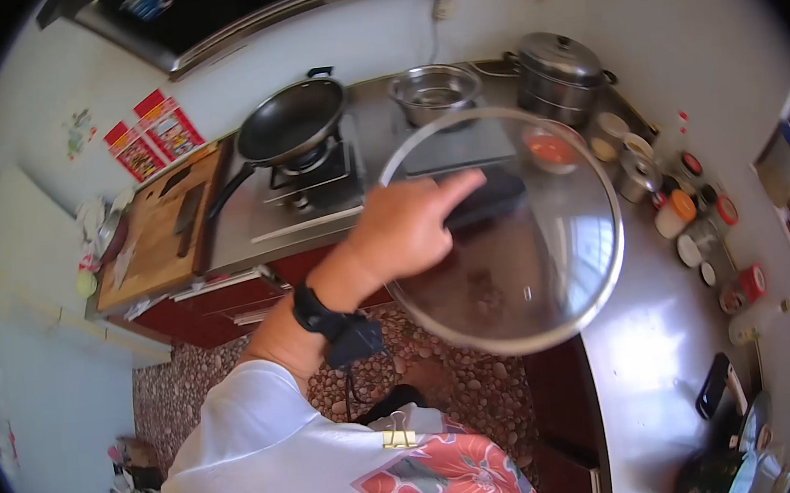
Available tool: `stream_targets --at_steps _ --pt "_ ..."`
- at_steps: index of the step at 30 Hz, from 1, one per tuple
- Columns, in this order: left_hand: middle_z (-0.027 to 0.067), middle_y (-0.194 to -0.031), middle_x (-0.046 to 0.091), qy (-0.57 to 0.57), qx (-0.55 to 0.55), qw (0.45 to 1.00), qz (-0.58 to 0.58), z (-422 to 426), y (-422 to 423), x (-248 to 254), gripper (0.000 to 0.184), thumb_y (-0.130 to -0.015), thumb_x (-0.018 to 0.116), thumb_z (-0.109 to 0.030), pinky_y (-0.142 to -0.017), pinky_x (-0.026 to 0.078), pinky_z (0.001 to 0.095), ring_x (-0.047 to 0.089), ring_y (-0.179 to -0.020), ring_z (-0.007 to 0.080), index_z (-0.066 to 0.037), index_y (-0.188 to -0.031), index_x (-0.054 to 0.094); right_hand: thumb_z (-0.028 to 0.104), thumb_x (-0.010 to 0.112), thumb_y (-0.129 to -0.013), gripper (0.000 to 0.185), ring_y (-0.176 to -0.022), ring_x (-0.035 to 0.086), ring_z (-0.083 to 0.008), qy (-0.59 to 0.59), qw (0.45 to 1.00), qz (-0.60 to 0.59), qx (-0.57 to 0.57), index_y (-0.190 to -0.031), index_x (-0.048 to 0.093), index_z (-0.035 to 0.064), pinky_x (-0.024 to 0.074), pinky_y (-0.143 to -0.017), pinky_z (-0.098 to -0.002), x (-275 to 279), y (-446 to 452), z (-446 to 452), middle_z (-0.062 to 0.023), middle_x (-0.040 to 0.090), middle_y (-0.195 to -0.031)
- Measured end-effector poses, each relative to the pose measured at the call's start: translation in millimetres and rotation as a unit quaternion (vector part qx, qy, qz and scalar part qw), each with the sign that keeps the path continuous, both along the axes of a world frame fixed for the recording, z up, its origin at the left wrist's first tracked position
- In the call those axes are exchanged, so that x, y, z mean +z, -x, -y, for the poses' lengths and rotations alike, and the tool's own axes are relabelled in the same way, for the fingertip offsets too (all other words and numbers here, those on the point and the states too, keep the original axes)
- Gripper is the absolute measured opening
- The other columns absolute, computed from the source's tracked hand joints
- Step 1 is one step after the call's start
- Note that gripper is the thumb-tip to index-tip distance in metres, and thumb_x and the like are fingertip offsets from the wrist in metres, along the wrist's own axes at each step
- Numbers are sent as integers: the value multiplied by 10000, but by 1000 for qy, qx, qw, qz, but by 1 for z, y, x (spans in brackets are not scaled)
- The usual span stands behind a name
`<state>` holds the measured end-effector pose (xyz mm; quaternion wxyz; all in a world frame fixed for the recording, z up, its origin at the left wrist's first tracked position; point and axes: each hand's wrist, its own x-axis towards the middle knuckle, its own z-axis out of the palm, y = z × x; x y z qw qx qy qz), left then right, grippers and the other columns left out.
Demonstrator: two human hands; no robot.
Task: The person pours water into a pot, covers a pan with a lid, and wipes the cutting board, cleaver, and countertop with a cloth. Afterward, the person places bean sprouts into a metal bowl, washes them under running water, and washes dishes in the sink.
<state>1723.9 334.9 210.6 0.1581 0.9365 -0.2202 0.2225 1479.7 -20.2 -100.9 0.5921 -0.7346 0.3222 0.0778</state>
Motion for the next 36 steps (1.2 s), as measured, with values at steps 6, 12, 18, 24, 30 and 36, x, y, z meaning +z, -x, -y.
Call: stream_targets --at_steps 6,12,18,24,30,36 --pt "138 -842 627 40 249 967 35 -155 -55 50 546 -645 540 -145 -686 469 396 598 -794 314 -217 -1183 476 190 565 -800 218 -795 612 -247 37 996 1 87 -933 562 18 489 -708 -358 0 -43 -76 -143 613 -828" --pt "126 -988 615 36 391 920 -19 -305 -172 56 492 -718 489 -160 -774 458 378 583 -930 287 -196 -1208 466 191 570 -795 207 -784 615 -241 77 994 -21 69 -916 565 23 491 -696 -355 -7 -89 -154 -137 614 -812" --pt "102 -1053 603 18 448 890 -79 -396 -261 9 476 -731 477 -155 -807 445 381 564 -992 281 -190 -1205 471 191 574 -790 197 -772 618 -235 111 992 -54 31 -900 569 28 493 -684 -352 -9 -114 -218 -132 616 -796" --pt "103 -1062 598 13 431 894 -119 -431 -280 -39 455 -725 484 -154 -822 439 385 556 -1013 273 -183 -1180 490 191 578 -785 187 -761 622 -229 142 987 -71 29 -883 573 32 495 -672 -350 -5 -120 -253 -127 618 -781" --pt "109 -1024 610 39 424 895 -135 -430 -291 -54 398 -737 497 -191 -799 448 398 568 -984 279 -177 -1134 521 191 583 -780 177 -750 625 -224 168 981 -68 63 -866 576 37 497 -661 -347 0 -126 -264 -121 620 -765" --pt "202 -1195 485 76 357 916 -165 -428 -262 -37 615 -754 557 -469 -918 363 453 437 -1128 368 -115 -1238 420 192 587 -775 168 -738 628 -218 224 960 -38 166 -850 580 42 499 -649 -344 -4 -150 -248 -116 622 -749"
